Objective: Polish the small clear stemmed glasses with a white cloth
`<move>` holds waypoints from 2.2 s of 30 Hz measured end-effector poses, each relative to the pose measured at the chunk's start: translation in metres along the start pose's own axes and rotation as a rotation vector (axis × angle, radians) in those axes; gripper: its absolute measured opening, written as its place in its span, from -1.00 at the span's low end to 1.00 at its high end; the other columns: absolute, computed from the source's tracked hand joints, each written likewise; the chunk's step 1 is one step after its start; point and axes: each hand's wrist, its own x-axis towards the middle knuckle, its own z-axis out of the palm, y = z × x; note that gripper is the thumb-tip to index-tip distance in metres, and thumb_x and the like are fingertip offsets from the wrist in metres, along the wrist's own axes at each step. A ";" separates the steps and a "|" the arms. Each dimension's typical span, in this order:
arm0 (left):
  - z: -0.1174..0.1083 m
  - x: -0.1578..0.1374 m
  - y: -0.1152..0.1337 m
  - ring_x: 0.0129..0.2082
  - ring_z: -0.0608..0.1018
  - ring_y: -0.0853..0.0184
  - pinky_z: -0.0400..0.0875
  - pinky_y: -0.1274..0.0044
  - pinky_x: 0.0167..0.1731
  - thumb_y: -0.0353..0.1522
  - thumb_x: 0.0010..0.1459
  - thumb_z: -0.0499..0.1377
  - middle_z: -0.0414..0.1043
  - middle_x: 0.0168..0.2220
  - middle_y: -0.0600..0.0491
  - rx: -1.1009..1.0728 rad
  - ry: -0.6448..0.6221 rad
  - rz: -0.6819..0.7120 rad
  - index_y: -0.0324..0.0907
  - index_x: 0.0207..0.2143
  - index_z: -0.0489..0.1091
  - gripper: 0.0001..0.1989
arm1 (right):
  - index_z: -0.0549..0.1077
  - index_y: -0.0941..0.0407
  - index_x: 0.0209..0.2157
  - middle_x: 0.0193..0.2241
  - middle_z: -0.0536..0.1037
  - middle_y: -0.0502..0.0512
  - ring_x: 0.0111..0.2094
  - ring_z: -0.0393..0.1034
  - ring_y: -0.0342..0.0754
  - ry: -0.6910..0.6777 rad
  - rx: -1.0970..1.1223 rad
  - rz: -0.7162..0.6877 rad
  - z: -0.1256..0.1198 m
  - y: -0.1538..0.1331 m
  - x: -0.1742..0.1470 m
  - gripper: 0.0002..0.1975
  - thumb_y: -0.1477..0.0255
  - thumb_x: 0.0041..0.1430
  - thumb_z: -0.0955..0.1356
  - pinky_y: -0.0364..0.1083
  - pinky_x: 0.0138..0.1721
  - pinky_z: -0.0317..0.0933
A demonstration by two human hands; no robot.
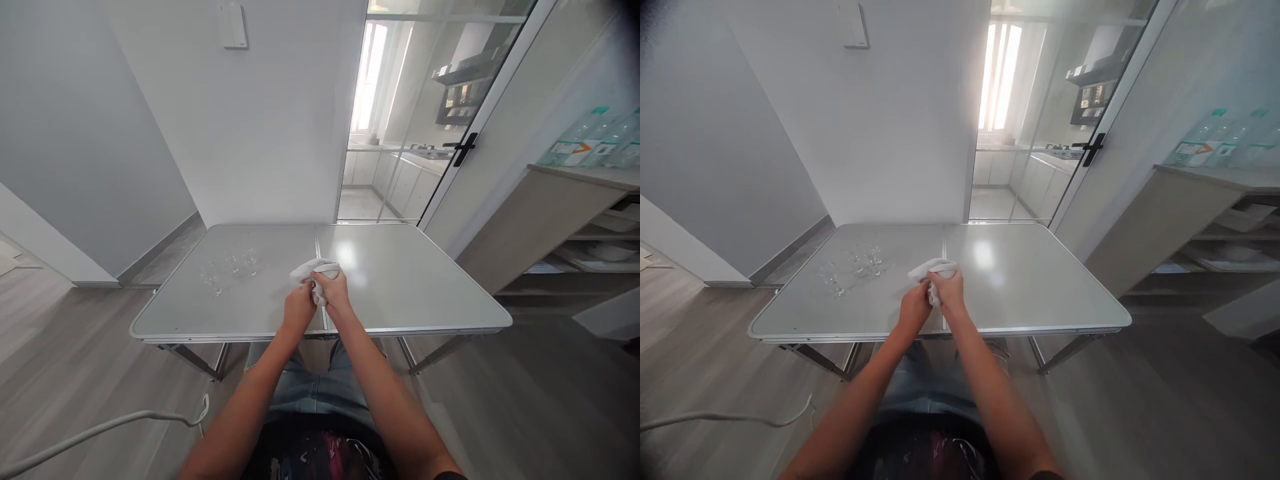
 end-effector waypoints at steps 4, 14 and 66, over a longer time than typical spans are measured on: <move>-0.003 -0.003 0.000 -0.51 0.38 0.29 0.04 0.51 -0.44 -0.55 0.02 0.17 0.37 -0.55 0.02 0.076 -0.001 0.052 -0.20 -0.24 0.49 -0.77 | 0.45 0.10 -0.21 -0.31 0.57 0.01 -0.32 0.44 -0.07 0.128 -0.203 -0.145 0.002 0.000 -0.008 -0.51 0.33 -0.26 0.56 -0.13 -0.33 0.36; -0.026 -0.002 0.009 -0.67 -0.05 0.61 0.01 0.63 -0.57 -0.13 0.12 0.30 -0.03 -0.62 0.28 -1.048 -0.762 -0.336 -0.26 -0.40 0.38 -0.64 | 0.45 0.08 -0.29 -0.55 0.51 -0.03 -0.63 0.36 -0.10 -0.528 0.103 0.148 -0.032 -0.005 0.006 -0.47 0.12 -0.33 0.53 -0.14 -0.63 0.21; 0.023 0.046 -0.081 -0.61 0.27 0.42 0.11 0.54 -0.54 0.02 0.21 0.14 0.27 -0.60 0.11 -0.372 -0.336 0.098 -0.19 -0.43 0.38 -0.55 | 0.43 0.07 -0.22 -0.34 0.56 -0.06 -0.43 0.44 -0.15 -0.533 0.310 0.038 -0.038 0.057 0.061 -0.50 0.38 -0.24 0.60 -0.22 -0.48 0.35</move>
